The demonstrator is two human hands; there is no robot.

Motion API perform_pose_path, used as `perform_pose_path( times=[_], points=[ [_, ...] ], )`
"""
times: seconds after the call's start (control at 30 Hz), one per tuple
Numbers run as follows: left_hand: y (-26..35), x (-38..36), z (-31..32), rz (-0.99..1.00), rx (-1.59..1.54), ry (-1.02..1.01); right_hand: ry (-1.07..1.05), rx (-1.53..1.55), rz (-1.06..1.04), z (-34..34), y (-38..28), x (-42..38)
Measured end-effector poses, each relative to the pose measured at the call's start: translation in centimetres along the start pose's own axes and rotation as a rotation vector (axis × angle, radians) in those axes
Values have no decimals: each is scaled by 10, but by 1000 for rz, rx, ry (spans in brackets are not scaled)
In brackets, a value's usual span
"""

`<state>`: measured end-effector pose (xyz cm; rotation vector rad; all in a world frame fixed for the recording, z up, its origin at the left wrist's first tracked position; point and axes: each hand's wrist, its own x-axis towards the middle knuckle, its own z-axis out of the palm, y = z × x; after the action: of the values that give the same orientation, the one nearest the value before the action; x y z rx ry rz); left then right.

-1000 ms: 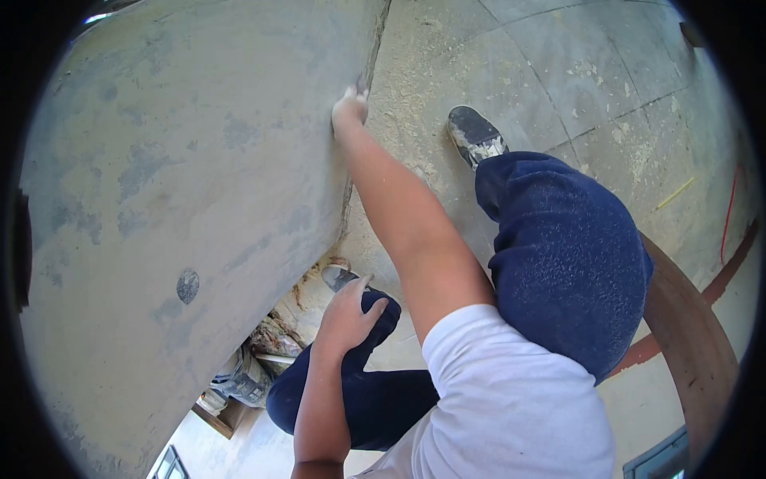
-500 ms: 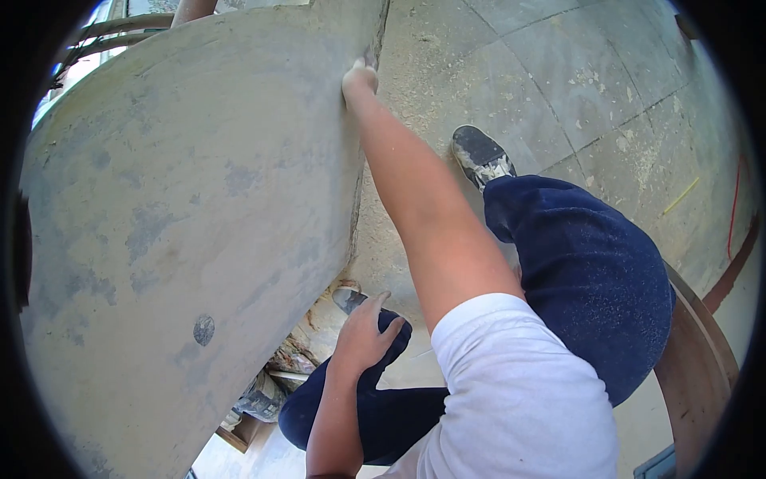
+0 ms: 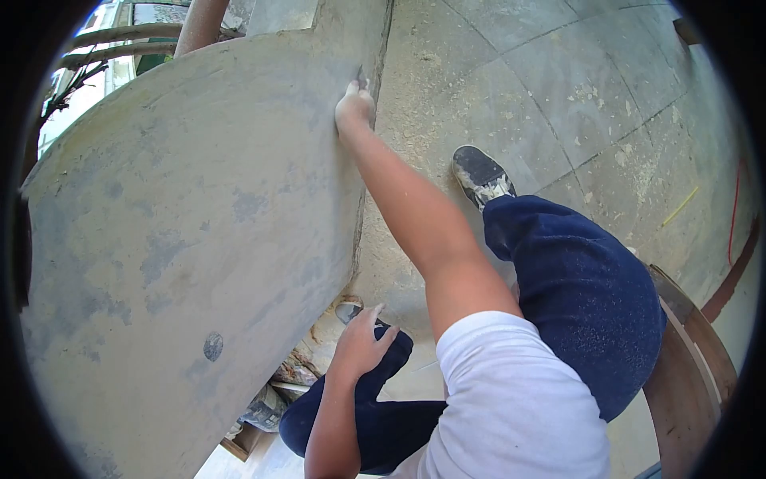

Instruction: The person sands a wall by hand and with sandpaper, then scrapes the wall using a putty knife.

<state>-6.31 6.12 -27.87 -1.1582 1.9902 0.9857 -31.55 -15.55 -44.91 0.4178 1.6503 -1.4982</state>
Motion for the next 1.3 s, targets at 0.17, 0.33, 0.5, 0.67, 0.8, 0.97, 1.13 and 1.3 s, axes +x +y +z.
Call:
perform_pose_path(
  times=[0.17,0.33,0.5,0.67,0.8,0.97,1.13,1.3],
  points=[
    [-1,-2,5,-3,0,-6,-221,196,-1051,12,-91,-131],
    [1,-8,1,5,2,30,-24,346,-1255,32,-92,-98],
    [-3,-18,8,7,26,85,-60,424,-249,15,-44,-34],
    [-10,-35,12,-16,-24,71,-309,333,-1107,16,-62,-145],
    [-10,-39,10,16,0,136,-187,225,-1233,-2,-36,-147],
    [-7,-46,11,67,-16,183,-187,424,-249,18,-73,-56],
    [-13,-43,7,27,-18,153,-309,235,-1393,14,-70,-201],
    [1,-36,-4,23,50,188,-289,504,-764,21,-17,-125]
  ],
)
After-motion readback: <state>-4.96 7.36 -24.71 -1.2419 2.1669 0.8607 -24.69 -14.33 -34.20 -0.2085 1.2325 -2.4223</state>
